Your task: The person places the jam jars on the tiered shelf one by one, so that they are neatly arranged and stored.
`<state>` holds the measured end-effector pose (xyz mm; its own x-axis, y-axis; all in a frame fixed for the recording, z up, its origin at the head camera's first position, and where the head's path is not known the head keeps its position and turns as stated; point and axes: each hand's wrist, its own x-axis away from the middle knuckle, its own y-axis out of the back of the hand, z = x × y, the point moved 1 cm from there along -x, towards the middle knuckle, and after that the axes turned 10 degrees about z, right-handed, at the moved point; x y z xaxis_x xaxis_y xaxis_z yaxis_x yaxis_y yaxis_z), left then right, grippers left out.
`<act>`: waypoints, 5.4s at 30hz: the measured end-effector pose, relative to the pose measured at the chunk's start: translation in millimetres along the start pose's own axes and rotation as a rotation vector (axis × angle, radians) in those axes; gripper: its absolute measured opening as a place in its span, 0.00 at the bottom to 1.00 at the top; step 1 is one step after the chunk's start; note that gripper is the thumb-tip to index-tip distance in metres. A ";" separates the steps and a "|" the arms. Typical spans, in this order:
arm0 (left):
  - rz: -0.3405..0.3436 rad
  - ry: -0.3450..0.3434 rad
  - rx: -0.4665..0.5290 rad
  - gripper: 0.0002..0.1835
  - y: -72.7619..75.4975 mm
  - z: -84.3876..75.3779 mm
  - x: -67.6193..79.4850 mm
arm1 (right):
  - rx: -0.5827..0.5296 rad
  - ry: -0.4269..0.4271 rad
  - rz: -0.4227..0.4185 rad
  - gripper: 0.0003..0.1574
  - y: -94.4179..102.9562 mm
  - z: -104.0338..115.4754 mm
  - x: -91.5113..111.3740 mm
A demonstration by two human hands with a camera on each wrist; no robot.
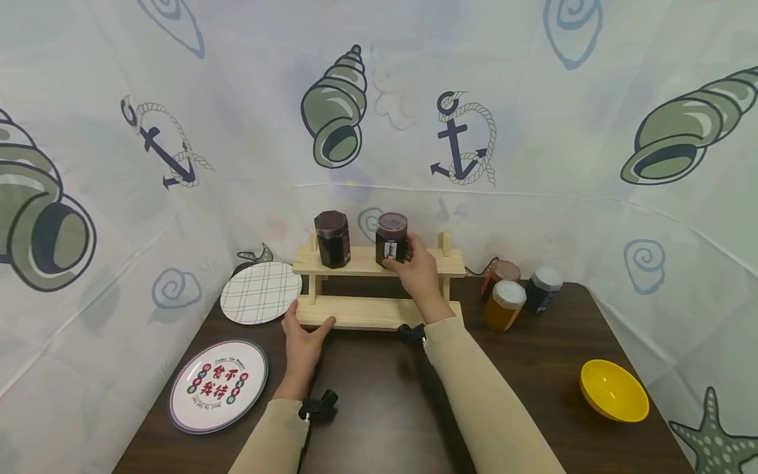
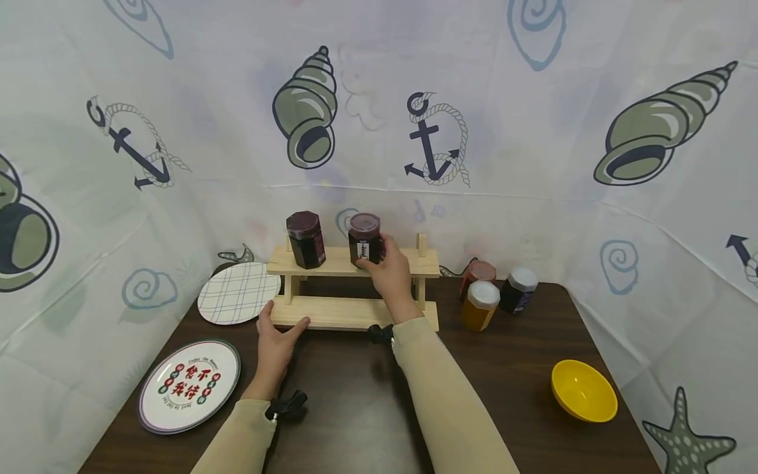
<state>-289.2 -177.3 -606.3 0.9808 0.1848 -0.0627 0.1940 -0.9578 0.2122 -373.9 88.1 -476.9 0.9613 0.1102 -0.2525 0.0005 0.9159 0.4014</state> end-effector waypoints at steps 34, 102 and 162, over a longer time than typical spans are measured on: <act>-0.011 -0.009 0.032 0.61 -1.1 1.3 0.3 | 0.189 -0.053 0.115 0.49 -1.2 12.1 -5.2; -0.014 0.013 0.006 0.60 1.0 -3.1 -1.7 | -0.289 -0.070 -0.450 0.61 142.9 -158.5 138.0; 0.002 -0.014 0.041 0.61 -0.8 -0.5 -3.3 | 0.016 0.095 -0.639 0.42 135.0 -107.5 150.2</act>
<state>-292.6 -177.1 -605.8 0.9806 0.1804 -0.0763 0.1911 -0.9663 0.1724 -259.1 269.8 -555.3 0.7416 -0.4208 -0.5224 0.5696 0.8064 0.1591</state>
